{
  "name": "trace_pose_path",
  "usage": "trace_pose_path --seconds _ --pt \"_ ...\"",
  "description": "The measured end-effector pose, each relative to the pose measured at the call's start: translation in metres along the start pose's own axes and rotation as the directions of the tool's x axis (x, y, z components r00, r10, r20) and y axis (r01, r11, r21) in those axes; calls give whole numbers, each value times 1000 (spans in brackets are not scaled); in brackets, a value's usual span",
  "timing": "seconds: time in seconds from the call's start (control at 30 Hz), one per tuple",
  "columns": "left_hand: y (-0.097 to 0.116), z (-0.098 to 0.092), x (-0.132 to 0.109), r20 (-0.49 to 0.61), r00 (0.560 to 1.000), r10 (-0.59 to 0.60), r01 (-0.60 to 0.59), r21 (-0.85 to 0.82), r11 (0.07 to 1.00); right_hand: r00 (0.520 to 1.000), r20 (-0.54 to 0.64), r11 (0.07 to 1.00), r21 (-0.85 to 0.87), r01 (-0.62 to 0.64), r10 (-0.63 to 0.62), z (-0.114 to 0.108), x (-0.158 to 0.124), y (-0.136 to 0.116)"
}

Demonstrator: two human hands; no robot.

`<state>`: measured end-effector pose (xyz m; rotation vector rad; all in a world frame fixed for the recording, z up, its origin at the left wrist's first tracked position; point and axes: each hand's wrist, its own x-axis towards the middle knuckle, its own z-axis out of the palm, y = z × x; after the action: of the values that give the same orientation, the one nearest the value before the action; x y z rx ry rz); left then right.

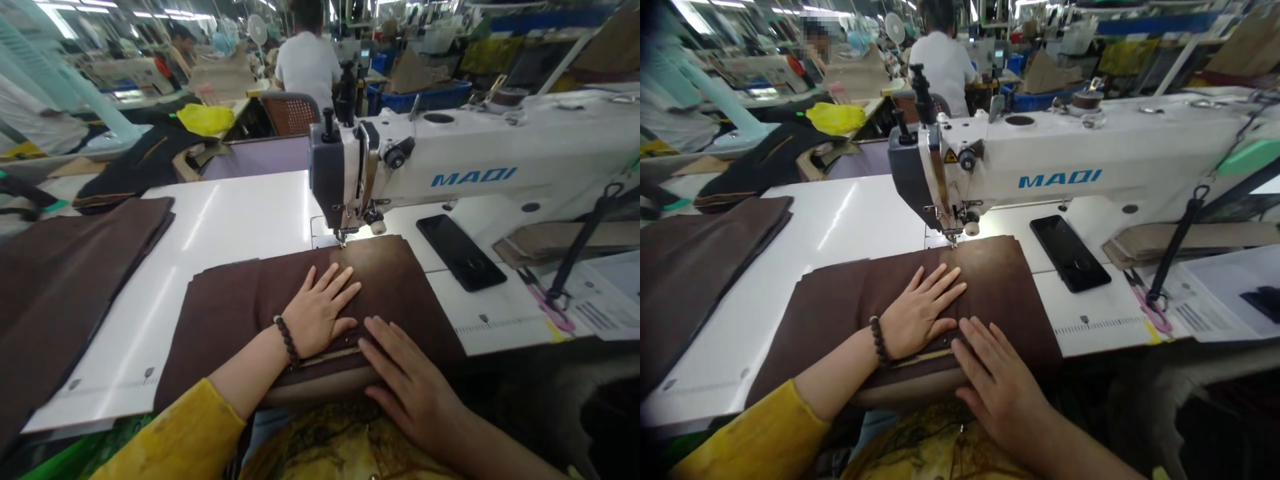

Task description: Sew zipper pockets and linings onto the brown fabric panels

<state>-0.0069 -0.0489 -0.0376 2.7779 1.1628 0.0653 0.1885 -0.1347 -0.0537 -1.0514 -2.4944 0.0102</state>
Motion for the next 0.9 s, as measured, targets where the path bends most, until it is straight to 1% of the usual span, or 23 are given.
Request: trace_pose_path --seconds 0.07,0.1,0.2,0.43,0.6,0.7,0.9 --pt "0 -1 1 15 1000 0 0 0 1000 997 -30 996 46 -74 76 -9 -2 8" --pt "0 -1 1 19 1000 0 0 1 1000 995 -37 994 56 -90 92 -12 -2 11" --pt "1 -2 2 22 1000 -3 3 7 1000 997 -24 993 88 -75 77 -15 -1 15" --pt "-1 -1 1 19 1000 7 -7 -14 1000 996 -28 985 153 -82 87 -11 3 15" --pt "-2 -2 0 17 1000 14 -13 -31 999 997 53 994 90 -69 64 -15 13 25" --pt "-2 -2 0 20 1000 21 -20 -27 999 993 102 995 67 -68 61 -14 22 29" --pt "-2 -4 0 23 997 67 -66 -41 997 991 129 999 21 -27 24 -9 25 29"
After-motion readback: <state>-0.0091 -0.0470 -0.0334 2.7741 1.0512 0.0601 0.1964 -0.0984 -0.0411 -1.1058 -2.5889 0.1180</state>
